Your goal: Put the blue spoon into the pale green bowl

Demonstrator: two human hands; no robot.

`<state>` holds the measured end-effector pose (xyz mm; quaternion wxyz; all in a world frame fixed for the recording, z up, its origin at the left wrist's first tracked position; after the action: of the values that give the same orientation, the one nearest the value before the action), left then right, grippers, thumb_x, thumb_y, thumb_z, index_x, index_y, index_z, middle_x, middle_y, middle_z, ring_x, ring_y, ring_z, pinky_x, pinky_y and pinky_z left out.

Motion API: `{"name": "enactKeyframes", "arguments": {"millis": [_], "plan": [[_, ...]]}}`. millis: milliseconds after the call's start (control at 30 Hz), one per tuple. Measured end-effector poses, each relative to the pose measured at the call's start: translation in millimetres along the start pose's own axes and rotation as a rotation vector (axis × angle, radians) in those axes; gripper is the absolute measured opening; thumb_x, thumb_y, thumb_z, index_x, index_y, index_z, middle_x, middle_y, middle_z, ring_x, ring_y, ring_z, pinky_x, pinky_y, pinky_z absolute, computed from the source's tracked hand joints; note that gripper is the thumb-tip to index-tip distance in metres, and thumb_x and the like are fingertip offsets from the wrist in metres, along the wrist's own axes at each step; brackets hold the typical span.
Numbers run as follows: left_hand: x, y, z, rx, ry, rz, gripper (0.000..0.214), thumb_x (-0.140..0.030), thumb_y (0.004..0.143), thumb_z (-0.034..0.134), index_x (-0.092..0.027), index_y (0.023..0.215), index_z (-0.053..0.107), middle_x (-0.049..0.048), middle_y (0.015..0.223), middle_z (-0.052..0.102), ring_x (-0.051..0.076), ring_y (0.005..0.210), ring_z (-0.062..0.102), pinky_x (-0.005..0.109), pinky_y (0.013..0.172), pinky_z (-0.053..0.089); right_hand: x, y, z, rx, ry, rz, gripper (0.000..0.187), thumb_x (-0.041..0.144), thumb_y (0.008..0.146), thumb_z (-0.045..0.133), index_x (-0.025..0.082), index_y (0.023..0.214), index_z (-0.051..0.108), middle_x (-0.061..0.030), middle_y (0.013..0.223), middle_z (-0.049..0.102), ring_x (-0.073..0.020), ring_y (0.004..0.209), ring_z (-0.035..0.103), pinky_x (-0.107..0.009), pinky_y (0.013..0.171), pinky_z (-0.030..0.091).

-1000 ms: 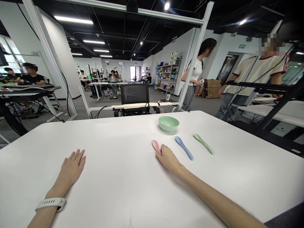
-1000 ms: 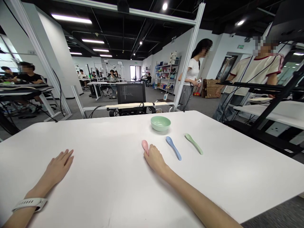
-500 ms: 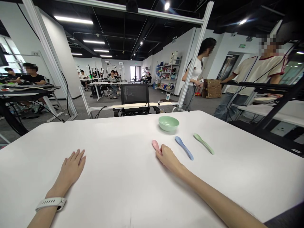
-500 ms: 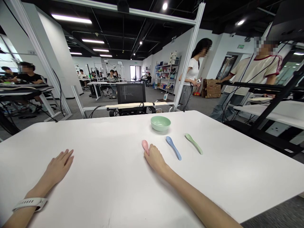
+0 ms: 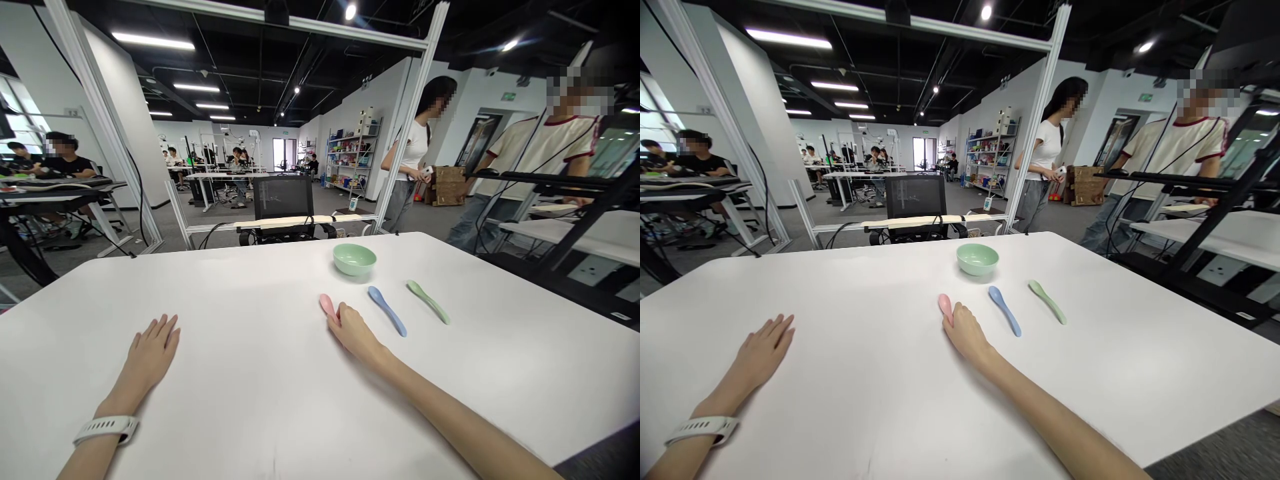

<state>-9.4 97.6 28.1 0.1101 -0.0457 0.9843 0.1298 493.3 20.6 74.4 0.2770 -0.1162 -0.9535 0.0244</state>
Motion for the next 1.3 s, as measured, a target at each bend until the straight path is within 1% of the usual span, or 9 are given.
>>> {"name": "enactKeyframes", "arguments": {"millis": [100,267,600,733,900,1067,1167,1233,1300], "plan": [[0,0,1.5,0.018,0.009,-0.007,0.082,-0.048,0.106,0.022,-0.01,0.167,0.062,0.0208,0.177,0.059,0.039,0.17,0.049,0.061,0.14,0.037,1,0,-1,-0.006,-0.021,-0.003,0.018,0.021,0.114,0.047,0.025,0.098,0.053,-0.0042,0.089,0.066,-0.0208,0.077,0.065,-0.033,0.072,0.041],[0,-1,3.3,0.051,0.019,0.001,0.087,-0.05,0.107,0.018,-0.005,0.168,0.059,0.0235,0.181,0.052,0.041,0.171,0.046,0.063,0.141,0.035,3,-1,-4,-0.023,-0.036,-0.019,0.019,0.022,0.114,0.048,0.026,0.096,0.052,-0.0061,0.094,0.068,-0.0218,0.084,0.066,-0.033,0.075,0.042],[5,0,5.2,0.027,0.016,-0.002,0.084,-0.05,0.106,0.021,-0.01,0.168,0.06,0.0211,0.181,0.054,0.039,0.17,0.047,0.061,0.141,0.036,5,-1,-4,-0.026,-0.077,-0.016,0.017,0.022,0.115,0.05,0.024,0.1,0.056,-0.01,0.103,0.074,-0.0222,0.09,0.068,-0.032,0.077,0.042],[5,1,5.9,0.027,0.023,0.001,0.085,-0.051,0.106,0.02,-0.01,0.168,0.061,0.0196,0.18,0.056,0.039,0.171,0.047,0.061,0.14,0.036,4,-3,-4,-0.002,-0.043,-0.005,0.017,0.025,0.117,0.047,0.023,0.103,0.056,-0.0123,0.105,0.075,-0.0222,0.082,0.068,-0.033,0.073,0.042],[5,1,6.4,0.041,0.028,-0.003,0.086,-0.051,0.107,0.017,-0.008,0.169,0.059,0.0208,0.182,0.053,0.039,0.172,0.046,0.062,0.141,0.036,4,-7,-7,-0.004,0.02,-0.018,0.022,0.038,0.118,0.05,0.022,0.106,0.058,-0.0097,0.089,0.075,-0.0249,0.074,0.069,-0.035,0.073,0.044],[3,1,4.4,0.028,0.035,0.01,0.082,-0.047,0.108,0.021,-0.007,0.167,0.061,0.0222,0.18,0.055,0.04,0.17,0.048,0.064,0.14,0.037,2,-6,-11,-0.023,0.141,-0.029,0.046,0.062,0.119,0.039,0.023,0.107,0.061,-0.0058,0.07,0.071,-0.0289,0.077,0.072,-0.036,0.079,0.049],[3,1,3.3,0.013,0.031,0.015,0.081,-0.047,0.109,0.021,-0.009,0.166,0.062,0.0218,0.178,0.057,0.04,0.169,0.05,0.065,0.139,0.039,-11,7,-30,-0.109,0.124,-0.025,0.044,0.059,0.117,0.046,0.02,0.109,0.066,-0.0118,0.086,0.079,-0.029,0.088,0.075,-0.035,0.079,0.049],[4,2,5.0,0.026,0.035,0.009,0.082,-0.048,0.108,0.02,-0.008,0.167,0.061,0.0214,0.179,0.056,0.039,0.17,0.049,0.064,0.14,0.038,-28,20,-54,-0.214,0.05,-0.021,0.037,0.049,0.116,0.05,0.017,0.114,0.07,-0.0141,0.097,0.081,-0.0277,0.089,0.075,-0.034,0.078,0.048],[5,3,6.8,0.037,0.038,0.003,0.083,-0.047,0.107,0.02,-0.006,0.168,0.06,0.0216,0.18,0.054,0.039,0.17,0.048,0.062,0.14,0.037,-53,35,-82,-0.317,-0.043,0.0,0.035,0.041,0.115,0.05,0.015,0.121,0.073,-0.0139,0.098,0.081,-0.0272,0.088,0.075,-0.034,0.08,0.048]]}}
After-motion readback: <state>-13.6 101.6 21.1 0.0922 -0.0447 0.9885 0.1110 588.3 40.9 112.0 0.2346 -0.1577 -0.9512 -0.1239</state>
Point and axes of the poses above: each hand's wrist, its own y-axis towards the middle knuckle, its own z-axis out of the palm, x = y × z, the point moved 10 cm from there along y, towards the middle knuckle
